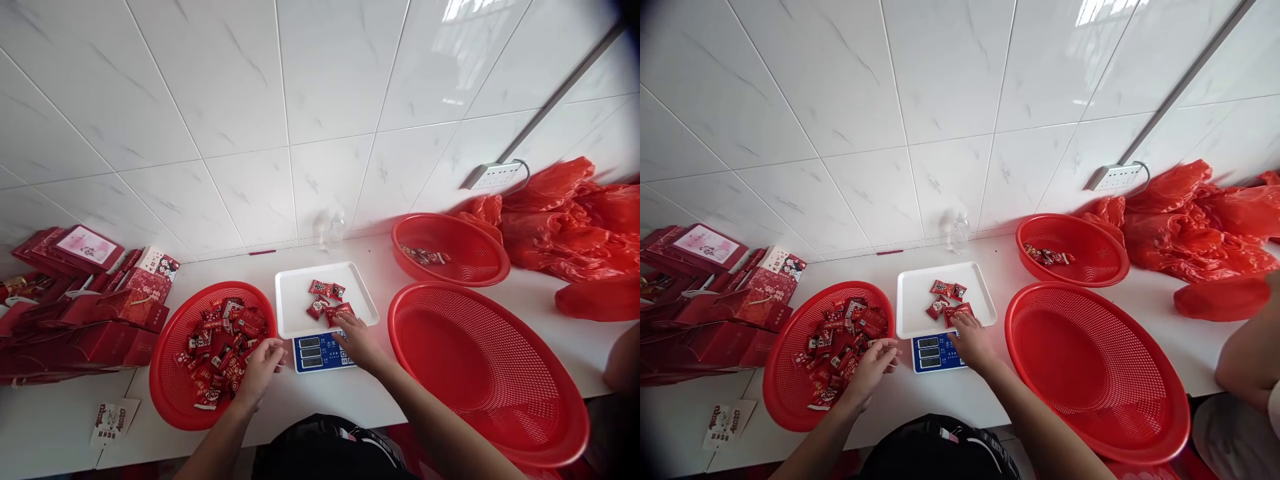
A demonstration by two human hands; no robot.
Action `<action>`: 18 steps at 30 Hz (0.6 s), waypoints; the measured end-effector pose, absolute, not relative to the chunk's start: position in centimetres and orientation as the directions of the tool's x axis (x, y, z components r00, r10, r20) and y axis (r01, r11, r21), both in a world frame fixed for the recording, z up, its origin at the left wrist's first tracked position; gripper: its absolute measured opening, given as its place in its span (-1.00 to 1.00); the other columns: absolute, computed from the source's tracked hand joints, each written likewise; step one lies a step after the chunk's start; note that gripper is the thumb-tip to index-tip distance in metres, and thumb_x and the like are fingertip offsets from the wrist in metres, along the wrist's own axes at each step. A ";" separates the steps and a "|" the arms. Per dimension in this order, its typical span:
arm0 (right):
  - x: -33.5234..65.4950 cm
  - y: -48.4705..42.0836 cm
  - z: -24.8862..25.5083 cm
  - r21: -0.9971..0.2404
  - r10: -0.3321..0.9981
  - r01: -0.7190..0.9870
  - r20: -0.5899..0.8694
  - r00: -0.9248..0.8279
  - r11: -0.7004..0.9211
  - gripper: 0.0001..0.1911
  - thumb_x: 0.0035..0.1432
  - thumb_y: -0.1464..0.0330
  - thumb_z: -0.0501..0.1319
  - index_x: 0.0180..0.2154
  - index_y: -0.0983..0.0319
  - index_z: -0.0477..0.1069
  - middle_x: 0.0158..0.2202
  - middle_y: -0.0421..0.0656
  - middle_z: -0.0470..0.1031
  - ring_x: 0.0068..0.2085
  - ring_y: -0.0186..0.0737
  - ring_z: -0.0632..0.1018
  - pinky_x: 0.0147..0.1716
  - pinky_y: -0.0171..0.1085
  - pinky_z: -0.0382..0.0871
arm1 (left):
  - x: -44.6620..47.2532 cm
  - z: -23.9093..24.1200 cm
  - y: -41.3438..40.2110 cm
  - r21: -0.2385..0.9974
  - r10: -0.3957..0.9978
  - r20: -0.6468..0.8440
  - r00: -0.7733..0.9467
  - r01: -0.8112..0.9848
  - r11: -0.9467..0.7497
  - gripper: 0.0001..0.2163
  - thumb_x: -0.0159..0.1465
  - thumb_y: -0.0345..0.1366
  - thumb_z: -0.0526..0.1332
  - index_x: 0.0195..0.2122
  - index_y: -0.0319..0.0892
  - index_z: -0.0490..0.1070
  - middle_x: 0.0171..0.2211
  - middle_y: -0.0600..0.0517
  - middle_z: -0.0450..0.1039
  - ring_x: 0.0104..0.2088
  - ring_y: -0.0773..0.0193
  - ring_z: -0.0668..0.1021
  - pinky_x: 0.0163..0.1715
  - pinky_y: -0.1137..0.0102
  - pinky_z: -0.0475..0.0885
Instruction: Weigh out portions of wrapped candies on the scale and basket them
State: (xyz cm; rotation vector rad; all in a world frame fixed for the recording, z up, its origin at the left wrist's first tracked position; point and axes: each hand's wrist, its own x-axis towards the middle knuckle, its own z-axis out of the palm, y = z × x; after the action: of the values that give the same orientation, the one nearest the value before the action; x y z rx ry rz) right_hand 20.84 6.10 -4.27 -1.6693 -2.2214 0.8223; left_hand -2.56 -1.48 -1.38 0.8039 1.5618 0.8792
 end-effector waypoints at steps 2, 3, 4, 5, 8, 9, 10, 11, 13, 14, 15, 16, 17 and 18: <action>19.9 6.0 -4.6 -0.527 0.903 0.831 -0.246 -0.352 0.180 -0.54 0.11 0.29 0.09 0.06 0.22 0.29 0.23 -0.04 0.12 0.23 -0.01 0.12 0.18 -0.01 -0.03 | -3.9 -1.8 -1.3 0.882 0.868 -0.434 -0.241 0.087 0.464 -0.68 0.04 -0.10 0.19 -0.25 -0.19 0.34 -0.34 0.00 0.44 -0.39 0.30 0.47 -0.38 0.41 0.37; 19.7 6.1 -4.7 -0.519 0.894 0.836 -0.268 -0.360 0.181 -0.53 0.11 0.29 0.09 0.08 0.22 0.27 0.25 -0.05 0.07 0.25 -0.02 0.08 0.19 -0.01 -0.06 | -4.7 -2.2 -1.3 0.884 0.870 -0.409 -0.277 0.119 0.453 -0.68 0.05 -0.10 0.18 -0.25 -0.19 0.35 -0.34 -0.01 0.45 -0.38 0.29 0.48 -0.37 0.39 0.37; 19.6 6.3 -4.8 -0.520 0.889 0.834 -0.271 -0.368 0.186 -0.53 0.12 0.29 0.08 0.09 0.23 0.26 0.26 -0.05 0.04 0.25 -0.03 0.07 0.20 -0.01 -0.08 | -5.5 -2.7 -1.3 0.883 0.872 -0.381 -0.307 0.159 0.442 -0.69 0.06 -0.10 0.17 -0.24 -0.19 0.35 -0.33 -0.02 0.45 -0.36 0.26 0.49 -0.35 0.38 0.38; 19.7 6.6 -4.8 -0.528 0.889 0.826 -0.259 -0.378 0.197 -0.53 0.13 0.29 0.08 0.09 0.23 0.25 0.25 -0.05 0.05 0.25 -0.04 0.06 0.20 -0.02 -0.07 | -6.4 -3.2 -1.3 0.879 0.874 -0.348 -0.338 0.207 0.430 -0.70 0.08 -0.10 0.14 -0.24 -0.19 0.36 -0.31 -0.03 0.45 -0.33 0.24 0.50 -0.31 0.36 0.39; 20.5 7.0 -4.6 -0.577 0.896 0.790 -0.211 -0.391 0.209 -0.55 0.13 0.30 0.08 0.07 0.28 0.29 0.21 -0.02 0.15 0.25 -0.05 0.09 0.19 -0.06 -0.01 | -9.1 -5.4 -1.6 0.808 0.874 -0.229 -0.429 0.416 0.417 -0.74 0.11 -0.19 0.10 -0.23 -0.21 0.37 -0.21 -0.09 0.45 -0.17 0.15 0.48 -0.14 0.30 0.34; 20.7 6.9 -4.2 -0.602 0.899 0.774 -0.205 -0.388 0.197 -0.55 0.13 0.31 0.08 0.06 0.27 0.29 0.20 -0.02 0.18 0.23 -0.04 0.12 0.18 -0.06 0.01 | -10.0 -6.1 -1.8 0.748 0.875 -0.201 -0.440 0.508 0.427 -0.74 0.10 -0.24 0.11 -0.21 -0.23 0.37 -0.16 -0.13 0.44 -0.11 0.13 0.46 -0.09 0.29 0.31; 20.6 6.5 -3.6 -0.640 0.897 0.747 -0.204 -0.393 0.182 -0.54 0.13 0.31 0.08 0.07 0.26 0.28 0.18 -0.02 0.21 0.22 -0.05 0.15 0.16 -0.06 0.05 | -10.8 -6.9 -2.1 0.672 0.879 -0.194 -0.436 0.594 0.443 -0.72 0.08 -0.28 0.13 -0.18 -0.27 0.37 -0.12 -0.16 0.42 -0.06 0.10 0.43 -0.04 0.28 0.27; 20.3 6.0 -2.7 -0.690 0.885 0.703 -0.205 -0.419 0.173 -0.52 0.13 0.32 0.09 0.11 0.23 0.23 0.18 -0.03 0.22 0.20 -0.06 0.19 0.15 -0.06 0.08 | -11.5 -7.5 -2.4 0.589 0.880 -0.213 -0.424 0.663 0.462 -0.68 0.05 -0.32 0.15 -0.15 -0.29 0.36 -0.09 -0.19 0.40 -0.02 0.08 0.40 -0.01 0.28 0.24; 18.9 4.6 -0.1 -0.815 0.810 0.553 -0.200 -0.552 0.175 -0.41 0.12 0.31 0.10 0.19 0.14 0.06 0.19 -0.08 0.20 0.16 -0.10 0.27 0.11 -0.09 0.16 | -12.5 -8.5 -3.0 0.450 0.865 -0.295 -0.405 0.740 0.500 -0.59 0.02 -0.34 0.19 -0.06 -0.30 0.32 -0.02 -0.21 0.35 0.04 0.05 0.36 0.02 0.28 0.20; 18.0 3.8 1.5 -0.874 0.734 0.447 -0.173 -0.656 0.193 -0.35 0.11 0.30 0.12 0.22 0.09 -0.03 0.20 -0.11 0.18 0.14 -0.13 0.29 0.09 -0.10 0.19 | -12.8 -8.8 -3.3 0.404 0.851 -0.339 -0.401 0.754 0.517 -0.54 0.01 -0.32 0.21 -0.02 -0.29 0.30 0.02 -0.21 0.32 0.06 0.04 0.34 0.03 0.28 0.19; 16.9 3.0 3.1 -0.918 0.623 0.329 -0.127 -0.772 0.221 -0.31 0.11 0.28 0.14 0.23 0.04 -0.10 0.22 -0.15 0.15 0.13 -0.15 0.32 0.07 -0.13 0.22 | -13.0 -9.0 -3.4 0.374 0.836 -0.373 -0.402 0.760 0.532 -0.49 0.00 -0.31 0.23 0.03 -0.26 0.27 0.06 -0.21 0.27 0.08 0.03 0.32 0.03 0.28 0.18; 16.0 2.3 4.5 -0.946 0.495 0.219 -0.076 -0.866 0.239 -0.29 0.11 0.28 0.15 0.23 0.00 -0.13 0.22 -0.17 0.15 0.09 -0.19 0.36 0.04 -0.16 0.26 | -13.1 -9.2 -3.4 0.355 0.825 -0.395 -0.405 0.761 0.543 -0.44 -0.01 -0.29 0.25 0.06 -0.23 0.24 0.10 -0.20 0.23 0.09 0.01 0.31 0.04 0.27 0.17; 15.2 1.8 5.7 -0.958 0.393 0.144 -0.037 -0.919 0.248 -0.29 0.11 0.27 0.15 0.23 -0.02 -0.13 0.19 -0.18 0.21 0.06 -0.21 0.39 0.02 -0.19 0.27 | -13.2 -9.2 -3.4 0.345 0.817 -0.405 -0.411 0.759 0.552 -0.40 -0.03 -0.28 0.27 0.08 -0.21 0.23 0.12 -0.20 0.20 0.09 -0.01 0.30 0.04 0.26 0.16; 14.7 1.4 6.5 -0.963 0.324 0.103 -0.017 -0.946 0.249 -0.29 0.11 0.26 0.15 0.23 -0.02 -0.11 0.16 -0.18 0.25 0.03 -0.22 0.41 0.01 -0.20 0.29 | -13.1 -9.3 -3.3 0.338 0.812 -0.404 -0.421 0.756 0.561 -0.38 -0.06 -0.28 0.30 0.08 -0.18 0.24 0.13 -0.19 0.18 0.10 -0.04 0.29 0.05 0.24 0.15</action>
State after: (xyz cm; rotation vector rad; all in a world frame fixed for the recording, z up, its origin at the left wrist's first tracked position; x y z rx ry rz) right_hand 14.72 1.43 6.53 -0.4036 -2.3299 1.7732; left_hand -13.14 -3.27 -9.25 1.2557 2.2686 0.1406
